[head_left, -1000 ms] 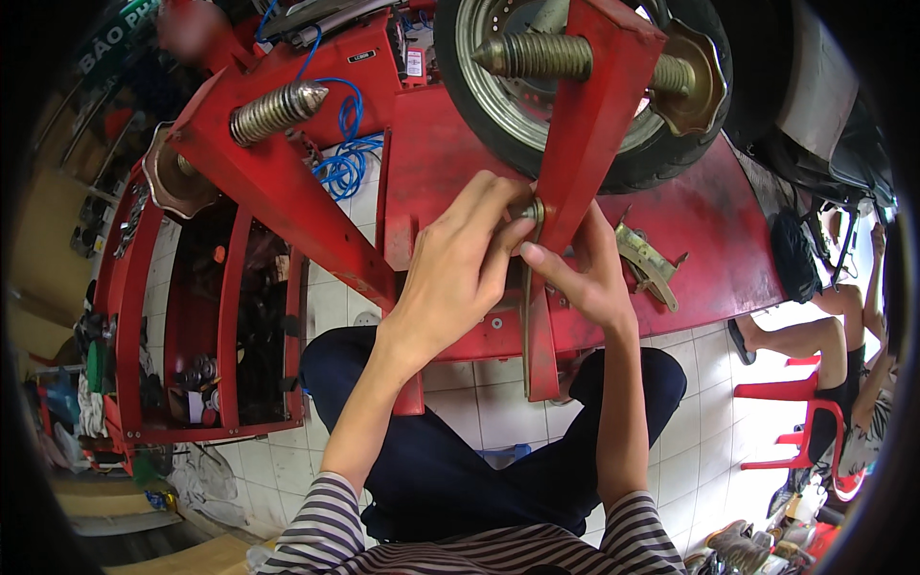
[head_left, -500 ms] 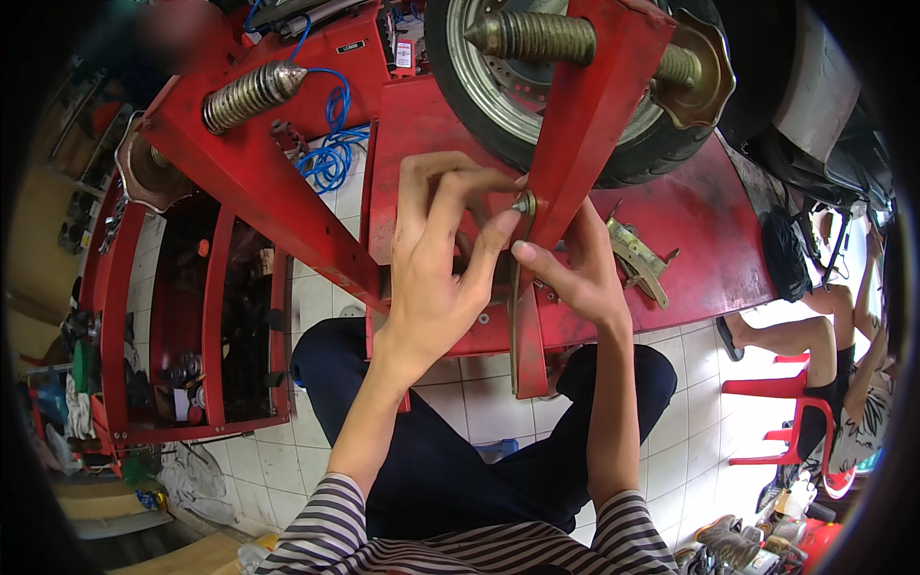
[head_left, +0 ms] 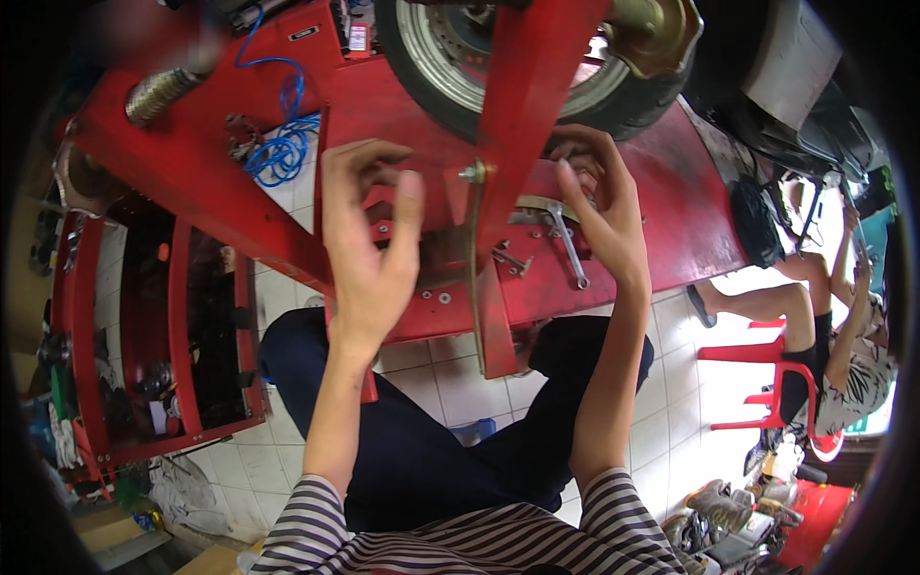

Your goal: The person holds and inspects a large threaded bolt and then uses a wrench to tighten a smaller nut on a red metal lift stand.

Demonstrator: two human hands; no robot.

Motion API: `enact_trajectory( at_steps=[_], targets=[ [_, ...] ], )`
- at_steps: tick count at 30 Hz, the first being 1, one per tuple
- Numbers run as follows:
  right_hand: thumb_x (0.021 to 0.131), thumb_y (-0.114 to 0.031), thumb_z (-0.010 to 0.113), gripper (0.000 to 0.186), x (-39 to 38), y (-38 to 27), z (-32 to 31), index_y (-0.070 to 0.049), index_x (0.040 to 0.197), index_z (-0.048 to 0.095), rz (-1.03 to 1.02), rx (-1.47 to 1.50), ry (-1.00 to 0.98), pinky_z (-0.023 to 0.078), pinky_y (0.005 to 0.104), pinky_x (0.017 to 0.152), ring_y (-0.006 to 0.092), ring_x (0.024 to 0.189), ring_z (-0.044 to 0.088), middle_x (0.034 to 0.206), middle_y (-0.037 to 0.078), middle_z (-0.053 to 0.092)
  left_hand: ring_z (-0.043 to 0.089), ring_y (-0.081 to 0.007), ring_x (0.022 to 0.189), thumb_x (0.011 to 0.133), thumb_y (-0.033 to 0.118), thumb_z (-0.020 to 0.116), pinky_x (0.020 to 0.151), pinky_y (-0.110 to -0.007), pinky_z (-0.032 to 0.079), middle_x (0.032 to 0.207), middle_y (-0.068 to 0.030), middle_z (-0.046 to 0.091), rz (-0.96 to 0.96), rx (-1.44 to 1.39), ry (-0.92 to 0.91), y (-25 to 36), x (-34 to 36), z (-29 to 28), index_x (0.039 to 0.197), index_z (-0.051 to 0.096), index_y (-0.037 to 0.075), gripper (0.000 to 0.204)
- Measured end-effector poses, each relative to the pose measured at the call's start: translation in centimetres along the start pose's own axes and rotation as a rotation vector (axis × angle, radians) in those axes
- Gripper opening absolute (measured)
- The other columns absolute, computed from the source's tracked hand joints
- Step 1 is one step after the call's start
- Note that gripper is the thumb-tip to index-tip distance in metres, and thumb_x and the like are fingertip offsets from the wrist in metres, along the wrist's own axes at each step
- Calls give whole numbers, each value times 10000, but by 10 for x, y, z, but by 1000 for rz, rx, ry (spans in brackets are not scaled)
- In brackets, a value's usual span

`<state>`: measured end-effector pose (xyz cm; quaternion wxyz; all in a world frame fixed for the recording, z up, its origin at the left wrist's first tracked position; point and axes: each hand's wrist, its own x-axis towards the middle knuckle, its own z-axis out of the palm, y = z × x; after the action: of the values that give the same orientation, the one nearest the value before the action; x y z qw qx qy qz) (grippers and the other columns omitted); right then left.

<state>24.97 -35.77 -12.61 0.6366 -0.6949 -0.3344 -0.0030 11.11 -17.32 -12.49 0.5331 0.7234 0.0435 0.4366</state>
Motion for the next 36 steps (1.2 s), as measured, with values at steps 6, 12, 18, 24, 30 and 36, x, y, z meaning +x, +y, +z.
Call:
enact_trajectory(
  at_steps=[6, 12, 18, 24, 30, 36],
  targets=[
    [806, -131, 787, 272, -24, 44, -38, 42, 966, 650, 278, -673, -50, 542, 408, 661, 322, 705, 706, 826, 204, 715, 536, -87, 700, 1056, 116, 483, 520, -235, 460, 1031, -77, 510, 29, -10, 58, -22, -10, 5, 1194, 466, 19, 170],
    [790, -21, 712, 261, -39, 81, -29, 53, 990, 562, 270, -909, -8, 518, 510, 685, 441, 808, 669, 791, 233, 683, 533, -94, 679, 1053, 109, 483, 543, -243, 445, 948, -69, 514, 43, 13, 43, -24, -15, 2, 1192, 457, 24, 165],
    [823, -72, 711, 378, -46, 94, -22, 49, 1109, 494, 245, -1004, -71, 504, 514, 718, 454, 881, 654, 904, 256, 685, 528, -95, 673, 1050, 103, 486, 557, -238, 441, 920, -64, 516, 6, -16, 53, -20, -19, 2, 1188, 450, 21, 164],
    [865, -67, 664, 379, -46, 88, -25, 88, 1142, 457, 190, -962, -44, 494, 521, 662, 443, 803, 639, 863, 269, 660, 541, -93, 718, 1020, 126, 556, 641, -244, 454, 920, -58, 540, -67, -133, 104, -10, -22, 3, 1136, 489, 12, 176],
    [1006, -181, 586, 235, -28, 38, -57, 36, 1074, 527, 339, -308, -96, 441, 336, 564, 188, 605, 541, 722, 114, 585, 546, -85, 728, 997, 124, 599, 643, -232, 445, 894, -45, 569, -75, -160, 111, -14, -28, 7, 1107, 511, 10, 182],
    [1069, -212, 478, 257, -29, -14, -57, 28, 1001, 537, 107, 322, -32, 387, 213, 539, 61, 577, 438, 852, 48, 489, 532, -94, 679, 933, 55, 652, 621, -230, 429, 808, -52, 591, 37, -139, 51, -9, -35, 15, 991, 557, 4, 122]
  ],
)
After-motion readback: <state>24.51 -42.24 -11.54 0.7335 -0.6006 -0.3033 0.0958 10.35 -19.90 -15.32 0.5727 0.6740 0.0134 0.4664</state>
